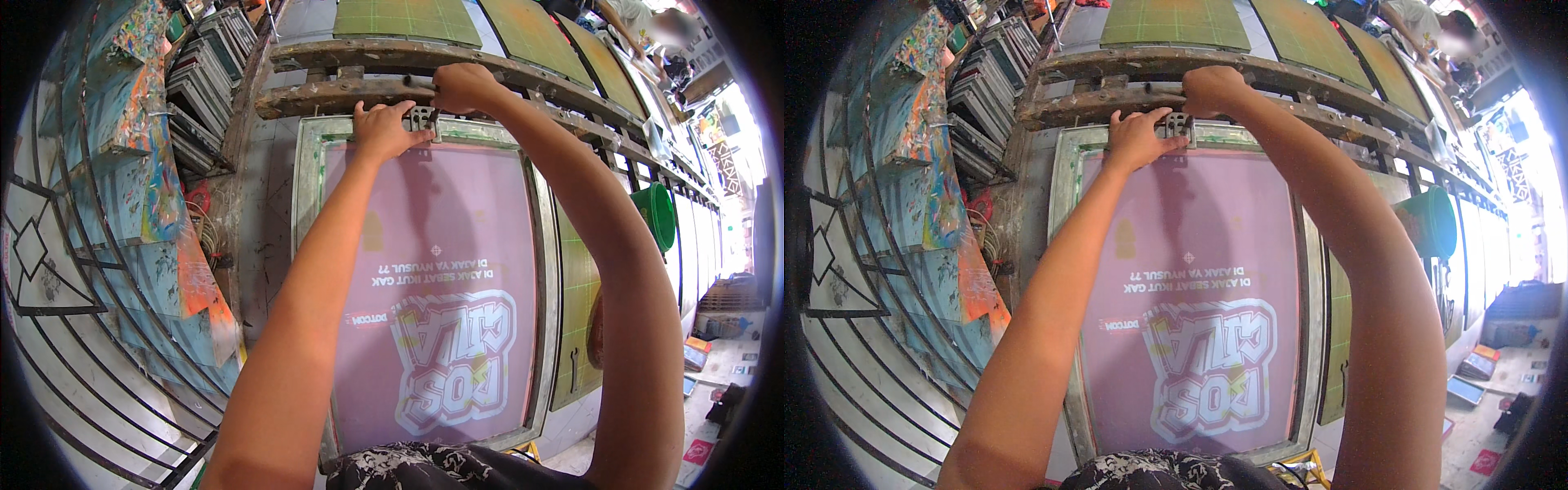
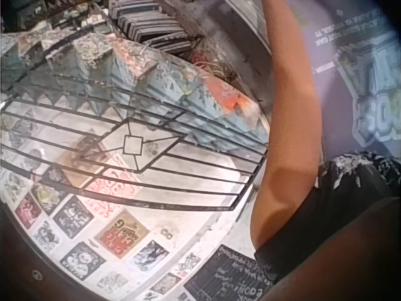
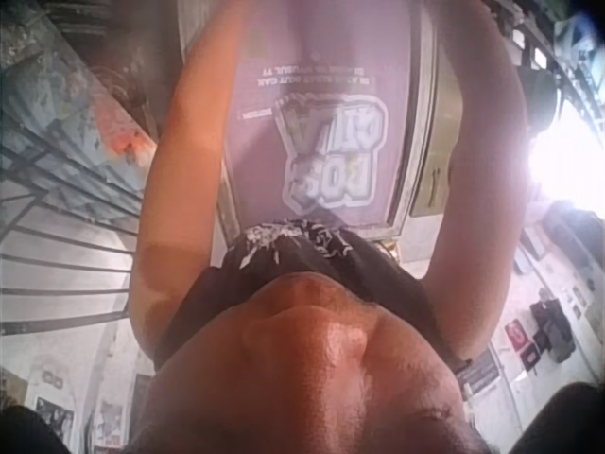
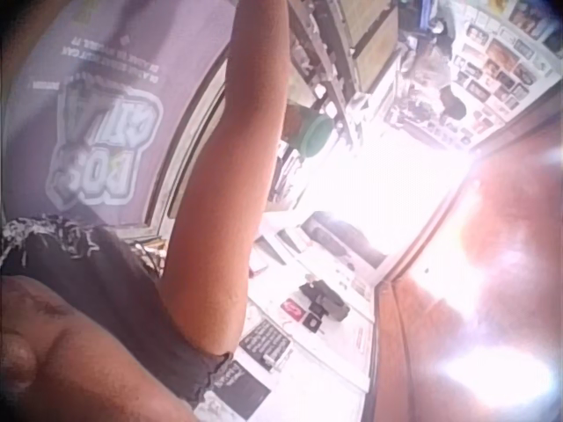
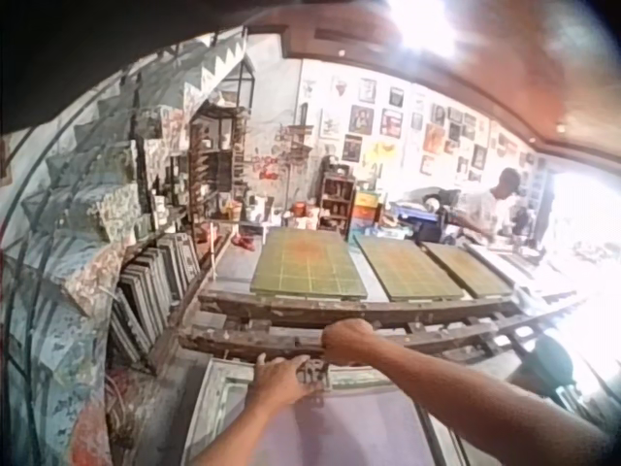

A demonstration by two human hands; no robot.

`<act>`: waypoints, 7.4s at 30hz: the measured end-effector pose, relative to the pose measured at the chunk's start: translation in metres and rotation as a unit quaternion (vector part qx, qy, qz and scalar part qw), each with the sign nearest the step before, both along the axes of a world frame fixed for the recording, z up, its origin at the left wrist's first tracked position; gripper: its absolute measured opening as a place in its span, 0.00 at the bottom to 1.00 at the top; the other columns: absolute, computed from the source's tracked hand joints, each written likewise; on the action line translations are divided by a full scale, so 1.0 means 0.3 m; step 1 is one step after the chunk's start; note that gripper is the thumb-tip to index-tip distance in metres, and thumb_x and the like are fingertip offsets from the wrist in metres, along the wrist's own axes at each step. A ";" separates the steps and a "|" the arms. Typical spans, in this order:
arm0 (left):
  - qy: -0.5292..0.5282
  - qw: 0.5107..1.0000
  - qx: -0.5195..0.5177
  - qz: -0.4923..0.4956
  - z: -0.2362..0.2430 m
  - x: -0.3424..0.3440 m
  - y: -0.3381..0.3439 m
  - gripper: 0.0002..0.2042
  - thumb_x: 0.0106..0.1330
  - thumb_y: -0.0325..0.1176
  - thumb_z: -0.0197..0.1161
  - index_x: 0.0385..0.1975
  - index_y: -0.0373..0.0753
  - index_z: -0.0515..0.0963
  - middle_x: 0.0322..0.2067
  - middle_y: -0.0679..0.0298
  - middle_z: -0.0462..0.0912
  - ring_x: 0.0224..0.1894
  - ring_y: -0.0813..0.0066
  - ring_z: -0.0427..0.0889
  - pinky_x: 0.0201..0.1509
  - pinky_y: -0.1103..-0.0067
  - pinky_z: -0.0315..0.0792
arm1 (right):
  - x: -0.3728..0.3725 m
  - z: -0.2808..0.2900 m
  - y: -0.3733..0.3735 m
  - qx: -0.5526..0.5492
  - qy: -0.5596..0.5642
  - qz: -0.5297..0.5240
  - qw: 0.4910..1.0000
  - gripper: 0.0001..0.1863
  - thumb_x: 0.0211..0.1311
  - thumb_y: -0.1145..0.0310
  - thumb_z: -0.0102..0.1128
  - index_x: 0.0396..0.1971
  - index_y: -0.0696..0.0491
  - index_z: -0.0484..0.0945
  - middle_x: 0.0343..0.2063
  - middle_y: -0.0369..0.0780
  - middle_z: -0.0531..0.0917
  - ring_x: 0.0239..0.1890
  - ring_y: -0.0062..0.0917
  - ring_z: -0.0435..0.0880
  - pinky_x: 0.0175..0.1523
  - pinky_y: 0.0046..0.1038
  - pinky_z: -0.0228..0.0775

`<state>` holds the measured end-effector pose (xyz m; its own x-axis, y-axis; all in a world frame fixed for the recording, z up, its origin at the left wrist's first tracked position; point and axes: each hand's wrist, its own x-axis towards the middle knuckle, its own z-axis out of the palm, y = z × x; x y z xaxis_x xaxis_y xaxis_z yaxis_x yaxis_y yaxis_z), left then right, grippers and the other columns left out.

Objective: The person prepares a screen-printing frame by picking up hardware from a tray and using a tool to tighten a bracket onto the wooden frame before lifting the screen to reveal a printed red shirt.

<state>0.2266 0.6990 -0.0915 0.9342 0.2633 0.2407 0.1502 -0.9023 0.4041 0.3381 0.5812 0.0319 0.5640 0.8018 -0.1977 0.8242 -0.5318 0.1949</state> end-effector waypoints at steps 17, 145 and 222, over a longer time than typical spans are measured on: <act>0.004 1.000 -0.013 -0.006 0.003 0.011 -0.011 0.37 0.46 0.69 0.65 0.54 0.52 0.77 0.40 0.57 0.85 0.52 0.60 0.80 0.68 0.53 0.50 | 0.046 0.002 -0.037 0.078 -0.049 0.293 0.952 0.03 0.51 0.65 0.61 0.24 0.43 0.83 0.20 0.36 0.83 0.32 0.34 0.82 0.48 0.35 0.67; 0.057 0.998 -0.014 -0.003 0.034 -0.004 -0.010 0.42 0.48 0.75 0.58 0.60 0.52 0.73 0.51 0.55 0.80 0.59 0.62 0.75 0.71 0.54 0.47 | -0.040 0.024 0.089 -0.034 0.014 0.020 0.999 0.16 0.54 0.60 0.60 0.36 0.56 0.85 0.34 0.48 0.86 0.37 0.44 0.85 0.43 0.43 0.76; 0.037 0.999 -0.018 -0.010 0.010 0.007 -0.007 0.41 0.49 0.73 0.60 0.60 0.53 0.73 0.48 0.53 0.81 0.56 0.60 0.77 0.70 0.55 0.49 | 0.023 0.050 -0.043 0.103 -0.044 0.114 0.987 0.12 0.58 0.59 0.59 0.29 0.53 0.81 0.24 0.47 0.83 0.32 0.45 0.83 0.38 0.45 0.73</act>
<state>0.2287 0.6969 -0.0887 0.9542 0.2518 0.1614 0.1633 -0.8907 0.4243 0.3449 0.5684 0.0469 0.3715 0.9281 0.0244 0.9118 -0.3697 0.1789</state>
